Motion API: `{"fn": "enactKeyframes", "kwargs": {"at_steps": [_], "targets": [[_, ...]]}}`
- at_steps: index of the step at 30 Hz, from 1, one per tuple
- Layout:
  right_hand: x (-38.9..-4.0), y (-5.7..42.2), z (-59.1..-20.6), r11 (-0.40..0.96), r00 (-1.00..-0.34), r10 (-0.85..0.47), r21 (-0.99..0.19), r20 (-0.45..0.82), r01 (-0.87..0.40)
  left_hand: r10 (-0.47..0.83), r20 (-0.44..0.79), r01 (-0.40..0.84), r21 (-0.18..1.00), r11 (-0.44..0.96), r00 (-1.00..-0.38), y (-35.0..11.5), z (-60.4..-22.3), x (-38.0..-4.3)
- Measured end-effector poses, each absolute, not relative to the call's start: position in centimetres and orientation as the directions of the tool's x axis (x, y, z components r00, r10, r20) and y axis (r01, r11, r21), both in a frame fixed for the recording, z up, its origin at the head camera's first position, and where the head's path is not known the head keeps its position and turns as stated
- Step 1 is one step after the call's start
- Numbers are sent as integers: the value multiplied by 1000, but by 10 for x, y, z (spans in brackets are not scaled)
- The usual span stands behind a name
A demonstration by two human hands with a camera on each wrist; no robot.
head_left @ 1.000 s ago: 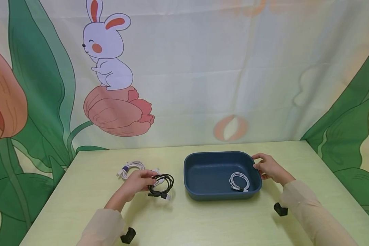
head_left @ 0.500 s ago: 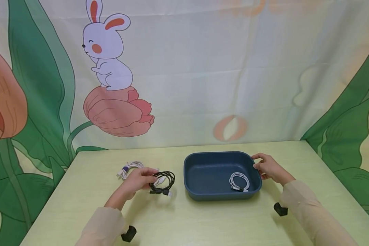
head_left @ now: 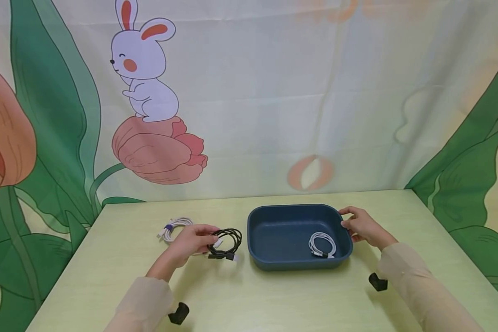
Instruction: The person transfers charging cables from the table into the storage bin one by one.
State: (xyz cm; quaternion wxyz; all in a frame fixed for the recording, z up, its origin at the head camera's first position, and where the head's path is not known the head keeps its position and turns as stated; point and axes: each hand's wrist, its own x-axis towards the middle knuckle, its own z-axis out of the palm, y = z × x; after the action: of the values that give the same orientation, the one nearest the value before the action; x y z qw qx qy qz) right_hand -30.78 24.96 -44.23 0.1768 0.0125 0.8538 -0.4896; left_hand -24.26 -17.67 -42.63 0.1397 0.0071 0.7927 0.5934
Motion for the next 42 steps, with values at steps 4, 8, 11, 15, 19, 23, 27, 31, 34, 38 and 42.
{"fn": "enactKeyframes", "kwargs": {"at_steps": [4,8,11,15,19,23,27,31,34,38,42], "targets": [[-308,250,-442,517,-937,-158,-835,-311,190,183,-206,-147,945,292,-961,-173,-424,-243],[-308,250,-441,518,-937,-154,-834,-312,193,179,-202,-146,948,283,-963,-167,-421,-243],[-307,249,-441,520,-937,-151,-832,-314,194,171,-199,-147,950,274,-965,-163,-420,-243],[-307,249,-441,519,-937,-152,-832,-315,196,160,-198,-152,953,263,-967,-158,-423,-244],[-306,248,-440,517,-937,-152,-833,-314,196,146,-200,-159,955,251,-969,-155,-424,-245],[-306,249,-441,518,-938,-149,-833,-312,195,143,-197,-161,959,232,-970,-151,-424,-245],[-307,249,-440,520,-938,-150,-832,-311,193,136,-201,-166,959,231,-970,-146,-423,-247],[-306,249,-440,521,-938,-149,-831,-314,195,135,-191,-157,961,229,-972,-140,-424,-249],[-306,249,-440,522,-937,-144,-829,-318,201,158,-165,-129,968,214,-974,-136,-424,-249],[-306,248,-439,525,-937,-140,-826,-321,205,193,-120,-82,978,193,-974,-132,-423,-248],[-306,248,-439,526,-936,-138,-825,-323,207,176,-132,-97,976,194,-976,-126,-423,-249]]}}
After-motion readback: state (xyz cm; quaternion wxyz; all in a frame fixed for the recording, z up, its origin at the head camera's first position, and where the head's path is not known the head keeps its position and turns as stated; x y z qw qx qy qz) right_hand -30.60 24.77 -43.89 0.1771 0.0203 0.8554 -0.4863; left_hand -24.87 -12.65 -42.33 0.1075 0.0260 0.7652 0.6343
